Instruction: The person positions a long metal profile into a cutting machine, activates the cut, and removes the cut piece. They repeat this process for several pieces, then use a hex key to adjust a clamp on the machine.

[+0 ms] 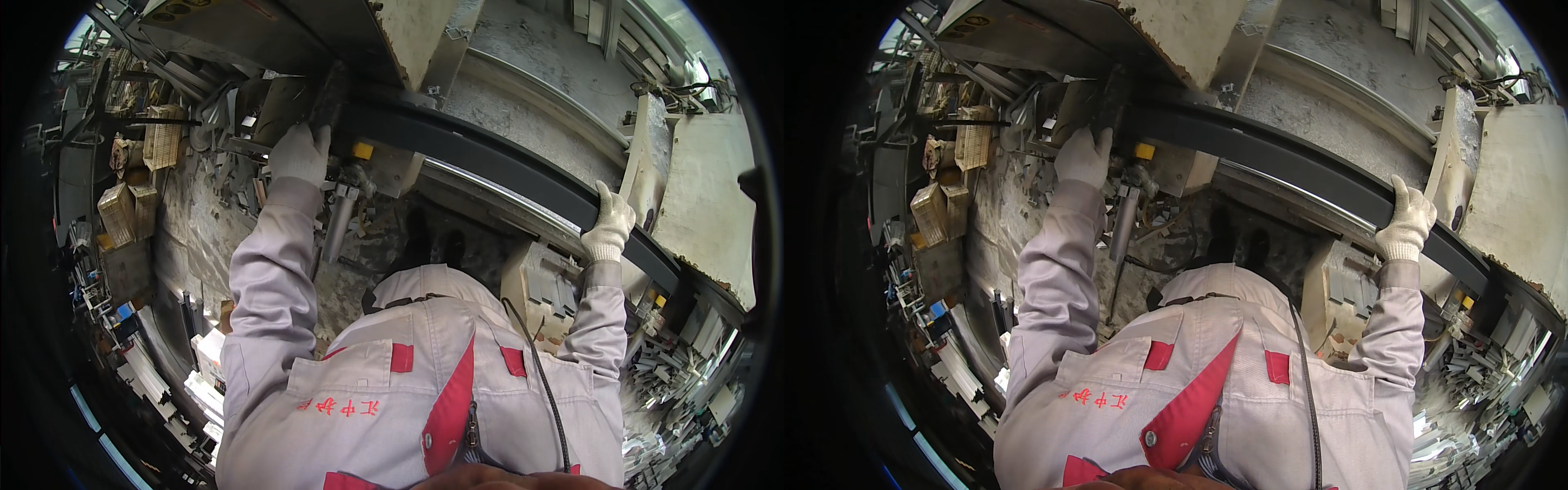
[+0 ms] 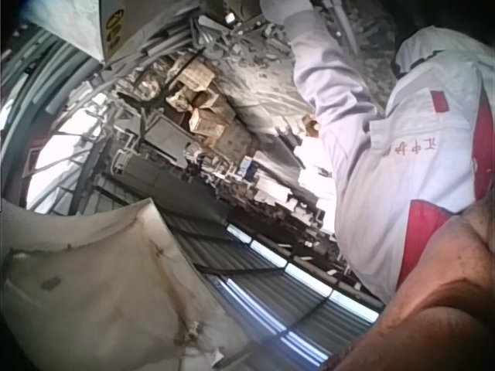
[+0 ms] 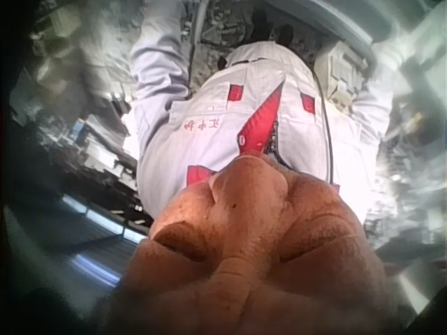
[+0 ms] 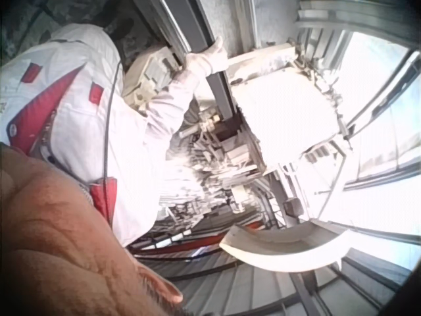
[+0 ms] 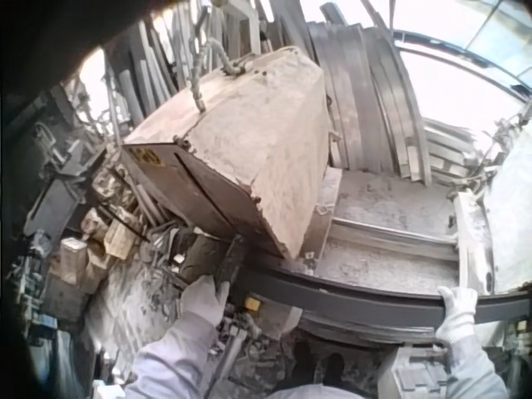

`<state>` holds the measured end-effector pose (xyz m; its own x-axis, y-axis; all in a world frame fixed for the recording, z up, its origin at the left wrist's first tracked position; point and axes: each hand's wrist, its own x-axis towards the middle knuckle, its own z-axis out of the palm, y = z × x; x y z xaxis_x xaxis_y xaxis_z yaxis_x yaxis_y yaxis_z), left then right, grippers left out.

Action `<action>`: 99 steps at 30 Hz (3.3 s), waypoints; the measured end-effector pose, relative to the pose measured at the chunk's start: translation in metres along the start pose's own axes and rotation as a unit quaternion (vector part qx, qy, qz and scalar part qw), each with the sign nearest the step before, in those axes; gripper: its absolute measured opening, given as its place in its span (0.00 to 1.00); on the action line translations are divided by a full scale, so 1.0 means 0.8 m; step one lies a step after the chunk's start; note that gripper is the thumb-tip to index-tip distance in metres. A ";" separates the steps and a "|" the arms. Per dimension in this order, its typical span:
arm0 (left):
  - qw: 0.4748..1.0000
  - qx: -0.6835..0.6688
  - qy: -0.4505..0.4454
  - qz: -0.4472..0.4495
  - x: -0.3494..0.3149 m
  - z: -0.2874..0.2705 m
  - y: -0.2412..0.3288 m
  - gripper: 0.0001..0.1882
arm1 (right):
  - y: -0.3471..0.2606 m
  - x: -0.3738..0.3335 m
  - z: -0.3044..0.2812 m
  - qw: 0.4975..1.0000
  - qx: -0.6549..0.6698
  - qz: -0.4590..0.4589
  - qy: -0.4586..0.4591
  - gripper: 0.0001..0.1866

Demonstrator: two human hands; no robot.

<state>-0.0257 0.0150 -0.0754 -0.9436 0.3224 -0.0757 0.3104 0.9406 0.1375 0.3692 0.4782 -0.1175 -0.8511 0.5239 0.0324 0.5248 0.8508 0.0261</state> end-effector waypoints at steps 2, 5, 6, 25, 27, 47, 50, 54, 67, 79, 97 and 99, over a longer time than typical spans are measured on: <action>1.000 -0.006 0.003 0.004 0.001 0.001 -0.001 0.28 | 0.000 0.001 -0.001 1.000 -0.007 0.006 -0.016 0.58; 1.000 0.000 0.005 0.010 0.005 0.001 -0.002 0.29 | -0.001 0.003 -0.002 1.000 -0.005 0.007 -0.015 0.57; 1.000 0.005 0.004 0.011 0.005 0.001 -0.003 0.29 | 0.000 0.003 -0.003 0.999 -0.014 0.020 -0.033 0.57; 0.999 0.009 -0.021 0.047 -0.005 -0.004 -0.022 0.28 | -0.004 -0.017 0.000 0.998 -0.024 0.020 -0.051 0.59; 0.999 0.012 -0.020 0.048 -0.006 -0.005 -0.021 0.28 | -0.005 -0.018 -0.001 0.998 -0.024 0.017 -0.048 0.59; 0.999 -0.014 -0.006 0.028 -0.009 0.003 -0.022 0.27 | -0.040 -0.022 0.006 0.992 -0.035 0.114 -0.035 0.58; 0.999 -0.026 -0.005 0.025 -0.008 0.006 -0.023 0.27 | -0.046 -0.021 0.004 0.990 -0.031 0.129 -0.042 0.57; 0.999 -0.034 -0.006 0.028 -0.006 0.009 -0.026 0.27 | -0.052 -0.019 -0.001 0.986 -0.037 0.148 -0.060 0.56; 0.999 -0.023 -0.030 0.015 -0.009 0.000 -0.020 0.29 | -0.078 -0.007 -0.014 0.979 -0.069 0.159 -0.106 0.56; 0.999 -0.026 -0.028 -0.009 -0.016 -0.002 -0.013 0.29 | -0.083 -0.007 -0.022 0.978 -0.072 0.157 -0.119 0.54; 0.997 -0.050 -0.057 -0.004 -0.005 -0.001 -0.023 0.29 | -0.074 -0.002 -0.039 0.985 -0.090 0.090 -0.118 0.47; 0.996 -0.064 -0.058 -0.004 -0.003 0.002 -0.025 0.28 | -0.074 0.000 -0.038 0.981 -0.099 0.108 -0.130 0.47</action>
<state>-0.0293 -0.0046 -0.0797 -0.9241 0.3319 -0.1895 0.2785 0.9244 0.2607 0.3387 0.4262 -0.0887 -0.6812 0.7053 -0.1964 0.6640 0.7081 0.2402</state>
